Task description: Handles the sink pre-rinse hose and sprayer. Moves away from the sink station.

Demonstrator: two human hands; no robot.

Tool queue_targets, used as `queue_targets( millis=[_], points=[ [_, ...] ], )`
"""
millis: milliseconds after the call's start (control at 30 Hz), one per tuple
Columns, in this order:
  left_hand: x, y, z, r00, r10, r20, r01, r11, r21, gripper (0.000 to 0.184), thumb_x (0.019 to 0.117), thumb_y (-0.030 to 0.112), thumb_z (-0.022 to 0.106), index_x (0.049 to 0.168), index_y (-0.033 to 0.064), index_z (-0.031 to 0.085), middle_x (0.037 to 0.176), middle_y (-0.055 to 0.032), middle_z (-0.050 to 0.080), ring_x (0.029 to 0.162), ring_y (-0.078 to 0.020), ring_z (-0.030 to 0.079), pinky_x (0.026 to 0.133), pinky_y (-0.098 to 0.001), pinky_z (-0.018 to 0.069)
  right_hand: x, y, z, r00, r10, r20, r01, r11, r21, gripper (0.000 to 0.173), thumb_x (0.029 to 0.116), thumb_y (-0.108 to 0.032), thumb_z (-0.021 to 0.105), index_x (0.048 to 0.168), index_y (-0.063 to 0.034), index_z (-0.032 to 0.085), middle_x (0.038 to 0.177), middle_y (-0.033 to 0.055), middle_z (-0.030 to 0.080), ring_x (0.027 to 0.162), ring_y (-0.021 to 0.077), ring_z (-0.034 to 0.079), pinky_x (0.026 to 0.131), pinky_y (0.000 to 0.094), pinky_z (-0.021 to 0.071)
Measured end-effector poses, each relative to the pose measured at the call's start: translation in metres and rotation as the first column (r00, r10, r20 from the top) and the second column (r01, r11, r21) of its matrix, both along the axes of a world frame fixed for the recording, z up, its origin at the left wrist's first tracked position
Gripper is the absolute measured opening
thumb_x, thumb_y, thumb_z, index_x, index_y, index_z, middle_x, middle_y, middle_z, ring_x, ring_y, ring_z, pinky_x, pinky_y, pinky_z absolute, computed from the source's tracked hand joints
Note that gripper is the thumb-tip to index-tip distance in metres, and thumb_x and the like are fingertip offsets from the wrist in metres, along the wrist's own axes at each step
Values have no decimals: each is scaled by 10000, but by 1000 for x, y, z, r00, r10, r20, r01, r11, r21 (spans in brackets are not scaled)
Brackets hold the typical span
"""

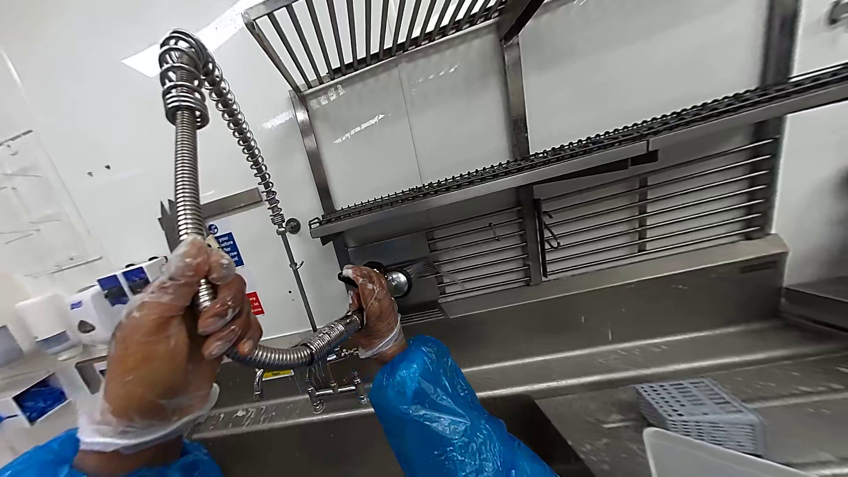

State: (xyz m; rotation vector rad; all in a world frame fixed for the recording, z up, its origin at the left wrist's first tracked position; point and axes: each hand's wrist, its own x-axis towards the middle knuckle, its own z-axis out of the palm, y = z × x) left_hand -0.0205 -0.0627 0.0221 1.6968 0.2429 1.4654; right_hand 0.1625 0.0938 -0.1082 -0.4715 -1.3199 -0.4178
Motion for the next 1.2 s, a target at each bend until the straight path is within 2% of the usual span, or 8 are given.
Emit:
queue_targets(
  millis=[133, 233, 333, 567, 667, 867, 1033, 1200],
  points=[
    [9, 4, 1, 1000, 2, -5, -2, 1000, 21, 482, 1128, 372, 280, 803, 173, 575, 550, 76, 436, 414, -25, 461, 434, -187, 507, 15, 3, 7, 1000, -31, -5, 31, 999, 9, 517, 630, -21, 730, 1137, 67, 682, 1170, 227, 692, 1108, 389, 656, 962, 468, 533],
    [15, 5, 4, 1000, 4, 13, -4, 1000, 13, 483, 1126, 383, 301, 801, 169, 586, 552, 78, 436, 411, -25, 455, 431, -187, 505, 22, 4, 12, 999, -51, -1, 51, 999, 15, 494, 652, -13, 701, 1138, 74, 677, 1168, 230, 695, 1114, 393, 657, 969, 470, 530],
    [22, 4, 7, 999, 32, 2, -32, 1000, 1, 496, 1130, 383, 255, 804, 181, 569, 545, 83, 424, 407, -21, 436, 425, -180, 488, 29, 2, 11, 999, -49, -15, 49, 999, 1, 489, 668, 10, 706, 1151, 79, 669, 1174, 237, 682, 1122, 389, 649, 975, 462, 531],
    [39, 6, -2, 998, 58, -40, -59, 998, -31, 500, 1129, 364, 238, 787, 183, 556, 561, 79, 431, 428, -24, 445, 452, -180, 499, 45, -1, -17, 989, -139, -57, 138, 990, -21, 482, 700, -38, 707, 1166, 75, 663, 1171, 236, 676, 1113, 377, 653, 968, 454, 536],
    [47, 8, -3, 998, 41, -49, -42, 999, -23, 497, 1130, 353, 231, 793, 175, 551, 564, 75, 431, 433, -26, 452, 460, -178, 507, 53, -1, -19, 988, -148, -53, 147, 989, -31, 478, 691, -49, 714, 1149, 83, 669, 1162, 241, 682, 1114, 388, 653, 976, 456, 531],
    [48, 12, 12, 999, -40, -32, 40, 999, 24, 490, 1131, 377, 259, 813, 189, 580, 580, 86, 456, 441, -21, 462, 455, -180, 506, 70, 0, 13, 986, -159, -40, 161, 987, 31, 498, 641, -26, 725, 1121, 99, 676, 1148, 259, 691, 1081, 409, 667, 943, 473, 541],
    [47, 12, 17, 999, -42, 16, 41, 998, 57, 481, 1134, 367, 264, 816, 187, 576, 580, 87, 457, 435, -20, 455, 443, -171, 489, 82, -4, 42, 980, -188, 67, 182, 979, 86, 525, 625, 12, 726, 1141, 97, 674, 1151, 263, 695, 1095, 432, 662, 963, 492, 529],
    [53, 17, 13, 997, -61, 49, 58, 996, 70, 487, 1132, 360, 253, 809, 189, 577, 576, 85, 458, 440, -26, 462, 446, -176, 490, 101, -1, 56, 965, -232, 120, 216, 967, 136, 463, 665, 39, 700, 1126, 86, 687, 1128, 260, 701, 1080, 419, 672, 967, 470, 531]
  ],
)
